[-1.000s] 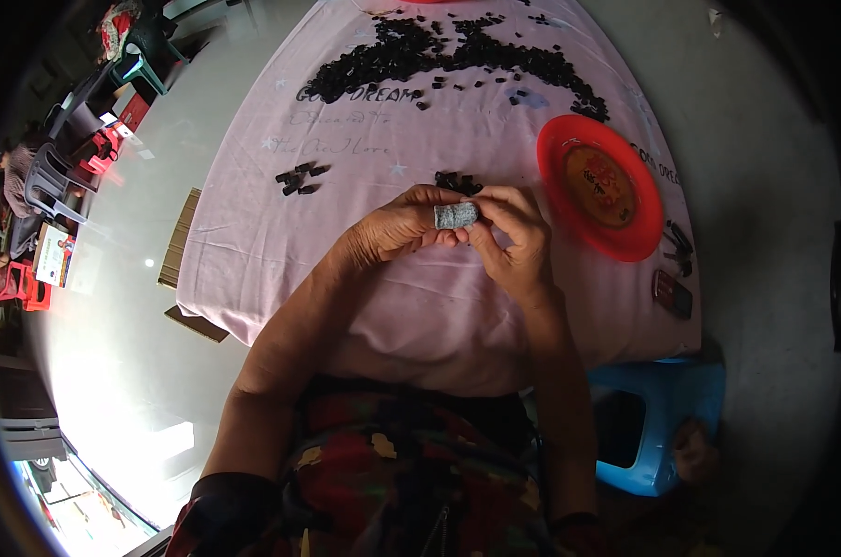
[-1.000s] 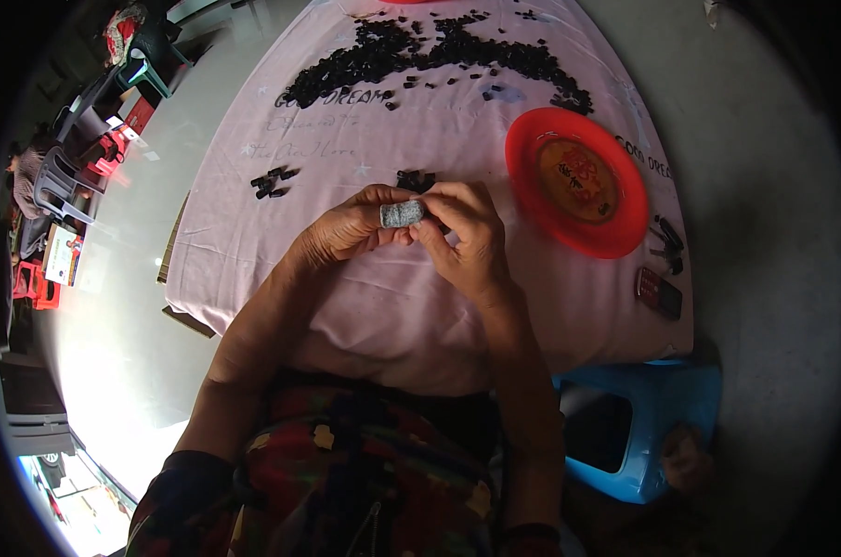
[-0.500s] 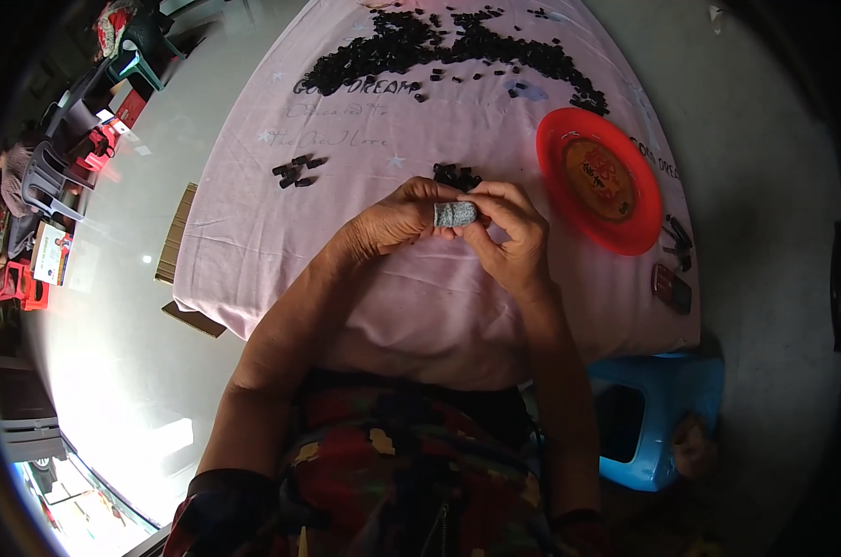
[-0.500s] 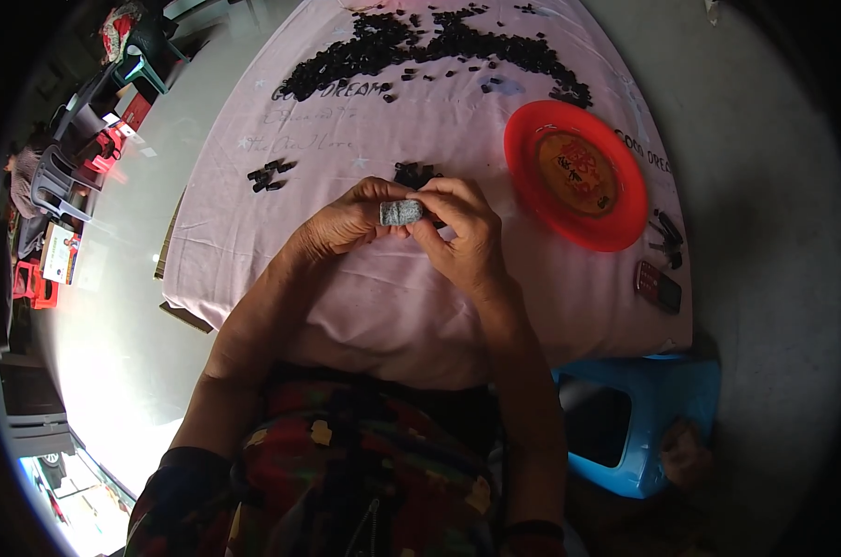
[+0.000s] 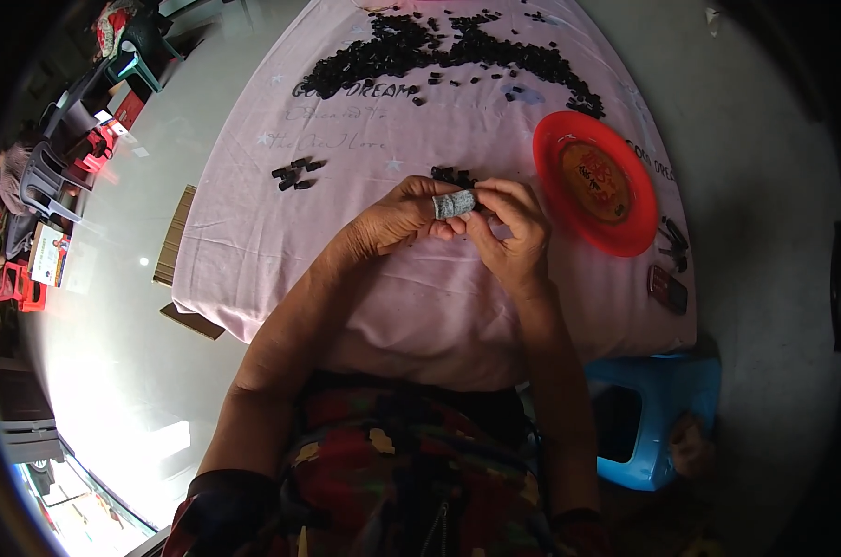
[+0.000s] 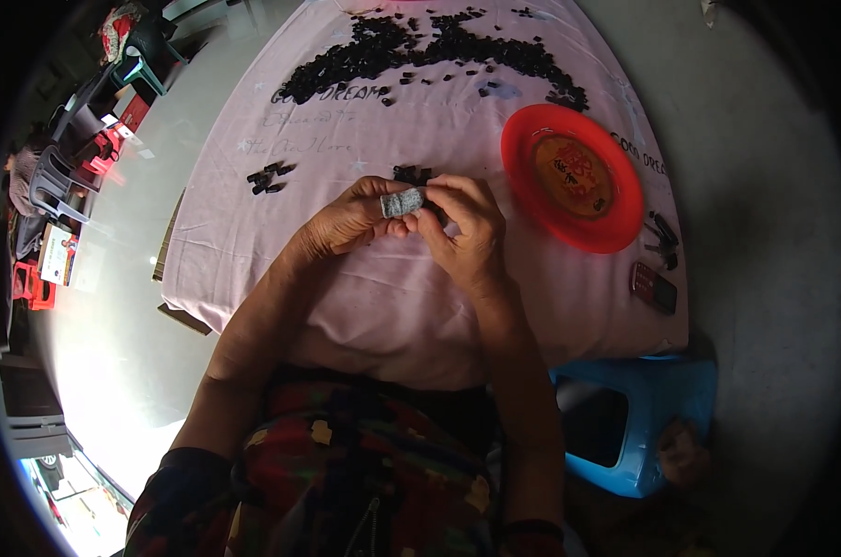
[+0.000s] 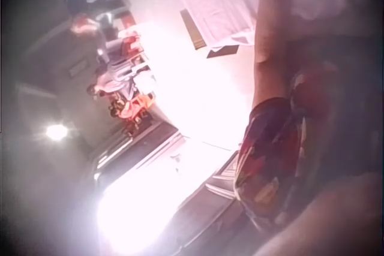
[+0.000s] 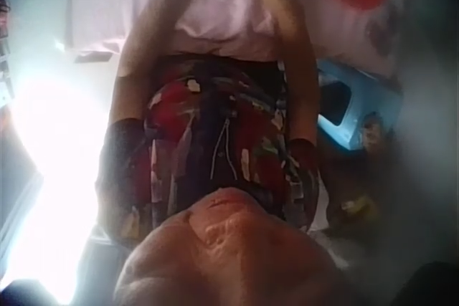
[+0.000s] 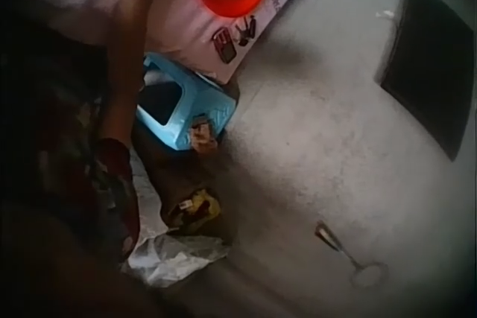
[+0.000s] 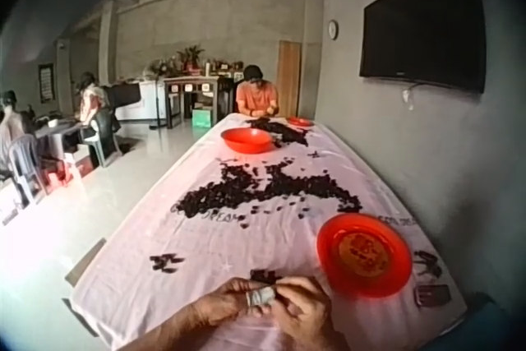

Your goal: The person assembles small black components together by hand at a table.

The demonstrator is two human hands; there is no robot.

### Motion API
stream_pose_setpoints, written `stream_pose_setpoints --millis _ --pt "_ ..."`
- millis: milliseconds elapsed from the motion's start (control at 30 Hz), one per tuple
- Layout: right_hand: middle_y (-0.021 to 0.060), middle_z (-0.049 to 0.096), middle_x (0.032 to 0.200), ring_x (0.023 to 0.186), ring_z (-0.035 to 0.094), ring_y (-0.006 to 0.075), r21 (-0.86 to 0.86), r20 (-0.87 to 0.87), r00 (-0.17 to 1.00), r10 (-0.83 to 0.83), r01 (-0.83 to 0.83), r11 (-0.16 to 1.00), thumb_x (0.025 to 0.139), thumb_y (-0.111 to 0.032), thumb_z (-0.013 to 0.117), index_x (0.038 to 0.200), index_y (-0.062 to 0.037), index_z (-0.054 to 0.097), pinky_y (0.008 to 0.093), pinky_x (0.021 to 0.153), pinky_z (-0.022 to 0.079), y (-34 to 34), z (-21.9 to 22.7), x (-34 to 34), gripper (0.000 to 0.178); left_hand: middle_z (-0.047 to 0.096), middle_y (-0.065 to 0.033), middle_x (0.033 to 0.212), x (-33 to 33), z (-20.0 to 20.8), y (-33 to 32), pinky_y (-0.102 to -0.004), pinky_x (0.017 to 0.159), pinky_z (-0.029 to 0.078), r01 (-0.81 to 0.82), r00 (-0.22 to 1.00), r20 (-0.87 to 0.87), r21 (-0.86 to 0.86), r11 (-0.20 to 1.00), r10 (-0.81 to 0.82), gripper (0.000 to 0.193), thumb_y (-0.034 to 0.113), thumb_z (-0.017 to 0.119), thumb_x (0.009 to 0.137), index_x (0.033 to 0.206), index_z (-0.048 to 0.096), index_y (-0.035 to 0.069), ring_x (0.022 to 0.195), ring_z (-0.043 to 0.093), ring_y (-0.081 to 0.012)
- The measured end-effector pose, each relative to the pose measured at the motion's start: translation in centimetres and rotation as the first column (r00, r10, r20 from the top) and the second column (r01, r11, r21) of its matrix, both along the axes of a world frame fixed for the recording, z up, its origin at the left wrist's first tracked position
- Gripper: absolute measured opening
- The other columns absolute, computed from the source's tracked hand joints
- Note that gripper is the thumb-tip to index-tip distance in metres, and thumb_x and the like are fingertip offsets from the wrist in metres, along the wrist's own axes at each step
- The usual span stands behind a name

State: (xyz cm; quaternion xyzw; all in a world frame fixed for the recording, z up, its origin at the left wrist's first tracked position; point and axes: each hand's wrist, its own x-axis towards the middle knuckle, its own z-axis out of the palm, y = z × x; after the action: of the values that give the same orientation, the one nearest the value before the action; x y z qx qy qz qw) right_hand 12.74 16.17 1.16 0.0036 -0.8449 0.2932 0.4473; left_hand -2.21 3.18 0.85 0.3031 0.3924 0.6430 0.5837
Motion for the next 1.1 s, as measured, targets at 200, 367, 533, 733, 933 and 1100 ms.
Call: stream_pose_setpoints --millis 200,367,533,733,933,1100 --pt "0.0084 0.067 0.101 0.081 0.065 0.0168 0.037 0.039 0.999 -0.035 0.034 0.999 0.080 0.002 0.074 0.106 -0.0016 0.070 0.0262 0.063 0.050 0.4 -0.4 0.2 0.026 0.069 -0.0026 0.090 0.1 -0.6 0.2 -0.0173 0.058 0.048 -0.209 0.938 -0.248 0.148 0.967 0.241 0.022 0.009 0.066 0.093 0.113 0.067 0.000 0.071 0.062 -0.0059" --pt "0.0068 0.067 0.099 0.081 0.063 0.0107 -0.245 0.141 0.988 0.063 -0.026 0.969 0.084 0.004 0.071 0.113 -0.0018 0.070 0.0223 0.065 0.049 -0.5 0.3 0.6 0.029 0.070 -0.0029 0.089 0.1 -0.1 -0.4 -0.0185 0.059 0.049 -0.224 0.932 -0.259 0.135 0.965 0.253 0.017 0.007 0.064 0.091 0.107 0.069 0.002 0.072 0.063 -0.0062" --pt "0.0048 0.067 0.103 0.088 0.062 0.0073 -0.457 0.099 0.973 0.209 -0.142 0.878 0.090 0.004 0.066 0.116 0.0045 0.066 0.0210 0.073 0.051 -0.2 -0.2 0.9 0.026 0.072 -0.0053 0.091 0.1 0.8 -1.0 -0.0188 0.060 0.049 -0.202 0.962 -0.167 0.089 0.975 0.215 0.018 0.008 0.064 0.092 0.109 0.069 0.002 0.071 0.063 -0.0069" --pt "0.0050 0.067 0.100 0.080 0.060 0.0047 -0.585 -0.057 0.961 0.272 -0.253 0.770 0.089 0.005 0.067 0.113 0.0041 0.067 0.0195 0.066 0.049 -0.4 -0.5 0.4 0.024 0.073 -0.0054 0.091 -0.1 0.8 -1.4 -0.0183 0.060 0.049 -0.188 0.948 -0.244 0.080 0.979 0.202 0.016 0.008 0.062 0.094 0.108 0.069 0.003 0.071 0.063 -0.0067" --pt "0.0041 0.066 0.098 0.077 0.058 0.0034 -0.584 -0.020 0.966 0.257 -0.220 0.781 0.089 0.006 0.067 0.113 0.0043 0.067 0.0188 0.066 0.049 -0.7 0.2 0.7 0.024 0.073 -0.0048 0.091 0.0 0.7 -1.2 -0.0178 0.059 0.048 -0.194 0.962 -0.178 0.077 0.978 0.205 0.013 0.009 0.063 0.095 0.106 0.069 0.004 0.071 0.062 -0.0060" --pt "0.0036 0.068 0.095 0.074 0.057 0.0023 -0.645 -0.016 0.970 0.241 -0.194 0.739 0.088 0.006 0.069 0.110 0.0042 0.068 0.0178 0.064 0.048 -0.7 -0.2 0.7 0.023 0.073 -0.0048 0.089 0.1 0.6 -1.2 -0.0181 0.059 0.048 -0.204 0.949 -0.228 0.080 0.976 0.217 0.014 0.009 0.064 0.094 0.106 0.071 0.004 0.070 0.062 -0.0061"
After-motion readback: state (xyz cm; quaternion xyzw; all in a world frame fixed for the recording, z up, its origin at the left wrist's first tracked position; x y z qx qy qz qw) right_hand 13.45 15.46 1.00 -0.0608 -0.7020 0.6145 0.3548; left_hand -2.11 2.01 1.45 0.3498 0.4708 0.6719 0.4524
